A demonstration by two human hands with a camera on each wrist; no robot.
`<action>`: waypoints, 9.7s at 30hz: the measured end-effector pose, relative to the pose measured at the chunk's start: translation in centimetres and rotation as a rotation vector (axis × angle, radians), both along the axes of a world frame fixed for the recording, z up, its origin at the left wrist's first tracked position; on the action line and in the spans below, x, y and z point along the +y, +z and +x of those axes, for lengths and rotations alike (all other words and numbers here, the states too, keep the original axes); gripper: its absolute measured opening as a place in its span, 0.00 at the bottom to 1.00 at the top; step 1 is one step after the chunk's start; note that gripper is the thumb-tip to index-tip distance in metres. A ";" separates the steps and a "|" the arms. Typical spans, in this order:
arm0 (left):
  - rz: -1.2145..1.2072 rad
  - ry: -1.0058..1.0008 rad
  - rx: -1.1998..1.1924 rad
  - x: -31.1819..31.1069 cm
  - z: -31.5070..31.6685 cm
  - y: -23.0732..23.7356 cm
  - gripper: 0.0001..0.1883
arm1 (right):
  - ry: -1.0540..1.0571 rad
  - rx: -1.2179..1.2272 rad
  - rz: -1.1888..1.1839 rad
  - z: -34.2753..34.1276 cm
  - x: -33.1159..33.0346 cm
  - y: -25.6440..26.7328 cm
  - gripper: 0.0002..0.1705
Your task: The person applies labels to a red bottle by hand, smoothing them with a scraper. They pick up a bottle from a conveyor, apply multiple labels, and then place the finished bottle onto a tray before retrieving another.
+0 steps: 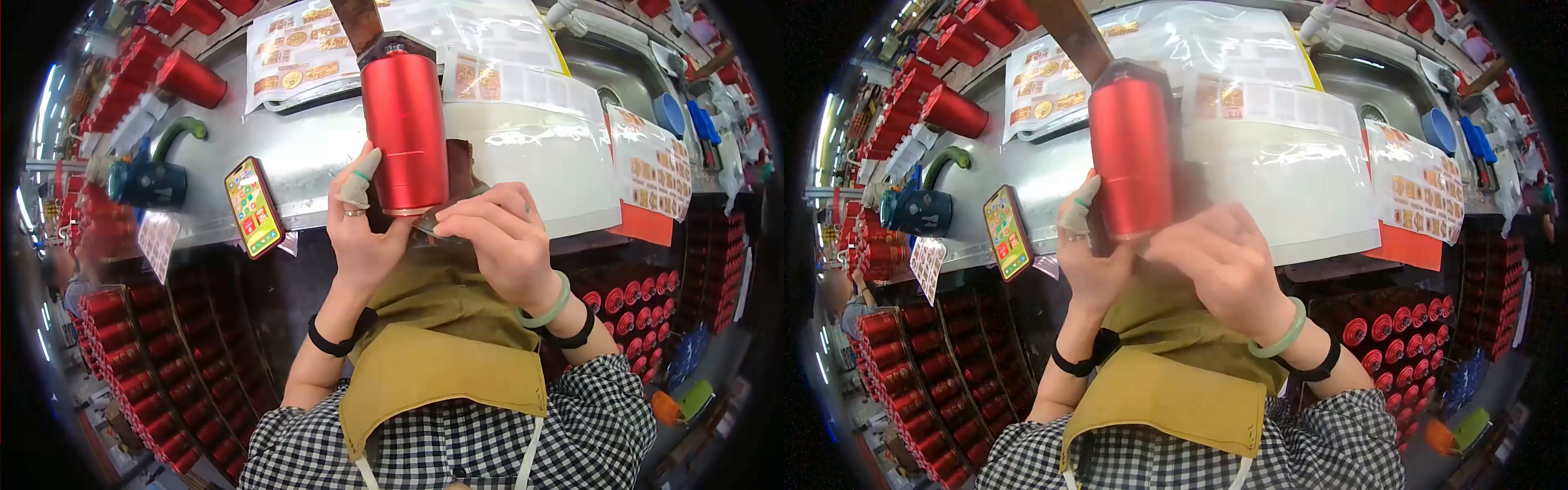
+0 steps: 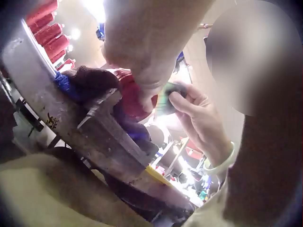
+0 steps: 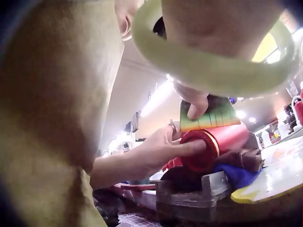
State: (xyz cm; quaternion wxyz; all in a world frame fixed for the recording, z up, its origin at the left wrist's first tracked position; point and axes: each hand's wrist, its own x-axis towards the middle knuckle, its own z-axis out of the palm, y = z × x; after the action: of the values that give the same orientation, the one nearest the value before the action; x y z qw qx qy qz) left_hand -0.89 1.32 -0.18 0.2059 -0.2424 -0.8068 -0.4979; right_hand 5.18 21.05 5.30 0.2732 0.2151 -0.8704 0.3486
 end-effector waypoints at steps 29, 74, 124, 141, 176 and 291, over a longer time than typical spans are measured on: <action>-0.038 -0.038 -0.295 -0.9 -0.6 -1.8 0.50 | 0.115 -0.156 -0.146 0.5 0.1 -1.0 0.17; 0.165 -0.997 -0.865 4.3 6.4 17.5 0.35 | -0.356 -0.151 -0.605 5.2 3.8 -0.9 0.14; -0.021 -0.129 -0.350 -2.4 0.2 2.3 0.58 | -0.586 0.411 -0.014 -0.6 18.5 13.4 0.16; 0.041 -0.173 -0.411 -6.1 0.3 1.1 0.62 | -0.725 -0.937 0.405 -5.0 36.1 -1.8 0.27; 0.046 -0.405 -0.485 -7.6 -2.5 6.9 0.64 | 0.050 -0.374 -0.115 -9.9 -2.6 10.1 0.07; 0.688 -0.331 -0.956 -2.9 -7.4 5.6 0.37 | -0.112 -0.850 -1.043 -9.6 -6.1 2.1 0.37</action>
State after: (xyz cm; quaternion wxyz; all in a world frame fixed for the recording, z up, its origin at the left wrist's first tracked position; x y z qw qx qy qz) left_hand -8.27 -1.56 5.45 -0.1927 -0.0337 -0.5545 -0.8089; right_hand -4.45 14.96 7.35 -0.0072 -0.1464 -0.6300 0.7626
